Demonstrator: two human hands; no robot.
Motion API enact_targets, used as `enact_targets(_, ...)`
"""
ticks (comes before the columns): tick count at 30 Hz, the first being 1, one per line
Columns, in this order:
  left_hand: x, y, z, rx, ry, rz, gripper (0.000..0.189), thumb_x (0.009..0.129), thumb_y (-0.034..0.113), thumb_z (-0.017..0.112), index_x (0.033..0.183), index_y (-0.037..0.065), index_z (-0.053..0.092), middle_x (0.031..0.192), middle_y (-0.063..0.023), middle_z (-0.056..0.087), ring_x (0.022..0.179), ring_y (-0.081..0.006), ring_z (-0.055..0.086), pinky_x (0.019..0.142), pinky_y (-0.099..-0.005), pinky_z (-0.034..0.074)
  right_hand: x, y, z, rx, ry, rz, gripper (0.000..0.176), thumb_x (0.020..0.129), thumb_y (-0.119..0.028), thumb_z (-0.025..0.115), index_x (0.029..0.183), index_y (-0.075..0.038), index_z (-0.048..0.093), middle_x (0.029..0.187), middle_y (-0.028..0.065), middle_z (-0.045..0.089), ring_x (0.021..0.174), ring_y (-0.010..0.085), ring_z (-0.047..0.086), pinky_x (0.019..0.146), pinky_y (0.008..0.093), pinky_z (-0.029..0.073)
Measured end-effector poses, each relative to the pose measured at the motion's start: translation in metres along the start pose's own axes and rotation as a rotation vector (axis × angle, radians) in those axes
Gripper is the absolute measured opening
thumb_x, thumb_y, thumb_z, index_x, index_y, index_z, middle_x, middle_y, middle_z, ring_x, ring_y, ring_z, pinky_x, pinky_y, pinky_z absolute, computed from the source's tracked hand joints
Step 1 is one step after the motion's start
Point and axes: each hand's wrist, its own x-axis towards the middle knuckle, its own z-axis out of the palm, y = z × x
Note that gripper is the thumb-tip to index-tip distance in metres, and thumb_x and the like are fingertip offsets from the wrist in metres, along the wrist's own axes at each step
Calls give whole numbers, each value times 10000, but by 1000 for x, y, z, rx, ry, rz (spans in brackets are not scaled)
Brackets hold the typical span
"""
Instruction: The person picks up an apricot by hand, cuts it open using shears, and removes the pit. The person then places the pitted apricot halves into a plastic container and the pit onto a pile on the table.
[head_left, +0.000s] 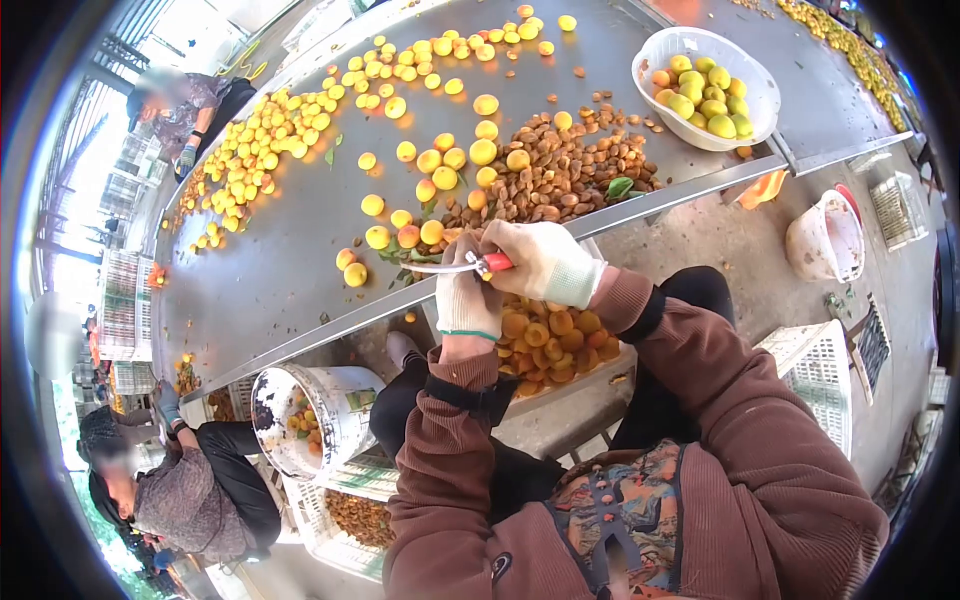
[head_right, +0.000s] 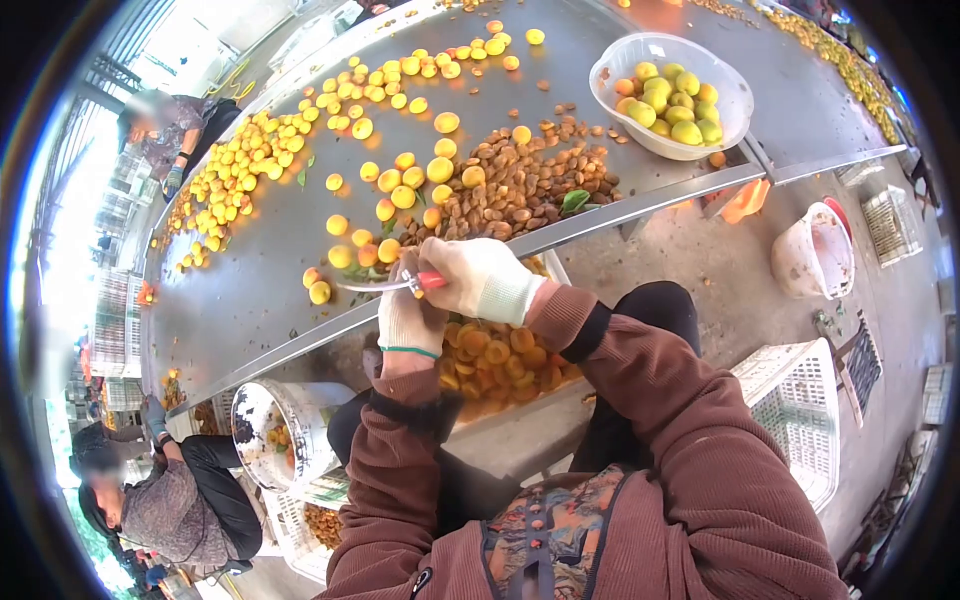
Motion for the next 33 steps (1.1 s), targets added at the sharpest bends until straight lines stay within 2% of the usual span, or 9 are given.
enact_targets(2, -8, 9, 2, 98, -22, 0, 207, 992, 227, 545, 1088, 45, 566, 893, -42, 583, 765, -133, 605, 566, -260, 476, 4, 0, -3, -17, 41, 139, 285, 816, -292, 714, 975, -89, 593, 833, 169, 673, 832, 389, 664, 727, 427, 536)
enact_targets(5, -25, 22, 5, 385, -119, -16, 242, 984, 248, 551, 1099, 35, 568, 857, -52, 595, 689, -131, 605, 533, -254, 466, 11, 13, -18, 63, 424, 124, 247, 833, -239, 737, 962, -64, 621, 823, 186, 668, 805, 379, 673, 709, 389, 537)
enact_targets(7, -40, 29, 12, 712, -243, -34, 248, 963, 264, 553, 1068, 40, 580, 852, -39, 594, 620, -114, 570, 539, -216, 459, 15, 25, -35, 181, 432, 301, 276, 835, -219, 747, 1032, -54, 645, 815, 172, 671, 738, 244, 675, 696, 342, 528)
enact_targets(10, -43, 17, -4, 1231, -491, 279, 314, 912, 264, 623, 1122, 31, 636, 964, -101, 662, 866, -171, 664, 763, -310, 528, 16, 75, -41, 222, 460, 240, 230, 874, -180, 708, 1039, -34, 641, 731, 94, 637, 661, 116, 566, 634, 295, 495)
enact_targets(13, -46, 22, -12, 1376, -443, 313, 354, 896, 260, 644, 1173, 41, 628, 1027, -124, 683, 950, -195, 666, 854, -324, 508, 24, 43, -52, 273, 395, 408, 193, 881, -184, 703, 972, -33, 624, 688, 2, 554, 626, 55, 493, 563, 267, 447)
enact_targets(16, -50, 39, -11, 1249, -411, 190, 359, 898, 282, 642, 1168, 46, 632, 1022, -140, 694, 954, -229, 673, 849, -333, 510, 54, 57, -49, -76, 310, 168, 279, 884, -291, 679, 982, -39, 612, 701, 159, 624, 622, 289, 630, 601, 366, 485)
enact_targets(19, -61, 51, -11, 1239, -370, 102, 364, 903, 299, 634, 1173, 55, 632, 1020, -159, 694, 966, -261, 672, 865, -343, 507, 90, 36, -52, -348, 114, 197, 330, 884, -350, 653, 984, -39, 608, 797, 234, 637, 757, 415, 640, 660, 420, 503)
enact_targets(24, -61, 58, -22, 1246, -368, 127, 372, 907, 306, 627, 1180, 53, 629, 1046, -186, 688, 1004, -312, 667, 883, -370, 506, 145, 50, -26, -587, -161, 366, 433, 869, -440, 618, 1148, -110, 604, 1024, 202, 686, 1003, 411, 630, 855, 454, 496)
enact_targets(33, -62, 73, -25, 1158, -336, 111, 373, 912, 284, 624, 1186, 31, 624, 1092, -176, 691, 1028, -284, 670, 900, -356, 501, 165, 87, 3, -642, -186, 364, 479, 810, -406, 662, 1188, -121, 589, 1021, 191, 694, 1003, 415, 636, 891, 433, 501)
